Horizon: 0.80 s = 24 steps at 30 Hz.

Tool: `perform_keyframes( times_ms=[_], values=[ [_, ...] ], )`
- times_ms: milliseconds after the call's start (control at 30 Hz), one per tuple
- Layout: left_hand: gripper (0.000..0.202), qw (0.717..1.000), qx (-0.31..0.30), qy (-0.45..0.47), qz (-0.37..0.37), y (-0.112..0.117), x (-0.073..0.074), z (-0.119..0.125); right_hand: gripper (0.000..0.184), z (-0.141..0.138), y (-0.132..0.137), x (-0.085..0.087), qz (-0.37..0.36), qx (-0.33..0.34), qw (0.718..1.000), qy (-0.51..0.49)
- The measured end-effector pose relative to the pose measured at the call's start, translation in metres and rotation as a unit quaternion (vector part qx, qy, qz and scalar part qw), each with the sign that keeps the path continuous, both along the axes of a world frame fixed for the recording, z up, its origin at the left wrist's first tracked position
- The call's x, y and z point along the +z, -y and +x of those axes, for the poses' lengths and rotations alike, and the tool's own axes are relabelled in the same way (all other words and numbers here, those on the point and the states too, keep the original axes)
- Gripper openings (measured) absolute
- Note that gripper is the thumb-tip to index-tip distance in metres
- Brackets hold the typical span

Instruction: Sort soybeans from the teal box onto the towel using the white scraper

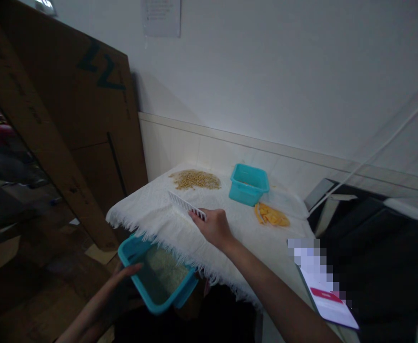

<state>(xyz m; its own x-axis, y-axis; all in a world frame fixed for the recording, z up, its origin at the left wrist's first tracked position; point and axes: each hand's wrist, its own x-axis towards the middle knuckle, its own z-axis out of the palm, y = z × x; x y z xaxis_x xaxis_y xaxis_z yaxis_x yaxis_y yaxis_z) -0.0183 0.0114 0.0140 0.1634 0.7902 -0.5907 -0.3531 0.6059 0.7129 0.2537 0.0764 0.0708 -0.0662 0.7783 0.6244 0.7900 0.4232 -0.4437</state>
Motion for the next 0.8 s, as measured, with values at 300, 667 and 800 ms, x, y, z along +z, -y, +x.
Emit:
perform_keyframes(
  times_ms=[300,667,800],
  values=[
    [0.101,1.0,0.006,-0.004,-0.007,-0.007,0.008,-0.008,0.051,-0.007,0.02,0.006,-0.003,0.058,0.998,-0.005],
    [0.098,1.0,0.001,-0.002,0.008,-0.002,-0.004,-0.004,0.032,-0.019,0.026,0.002,0.027,0.115,0.993,0.011],
    [0.098,1.0,0.005,0.0,0.004,-0.004,-0.013,-0.006,0.027,-0.02,0.038,0.002,0.043,0.14,0.989,0.012]
  ],
)
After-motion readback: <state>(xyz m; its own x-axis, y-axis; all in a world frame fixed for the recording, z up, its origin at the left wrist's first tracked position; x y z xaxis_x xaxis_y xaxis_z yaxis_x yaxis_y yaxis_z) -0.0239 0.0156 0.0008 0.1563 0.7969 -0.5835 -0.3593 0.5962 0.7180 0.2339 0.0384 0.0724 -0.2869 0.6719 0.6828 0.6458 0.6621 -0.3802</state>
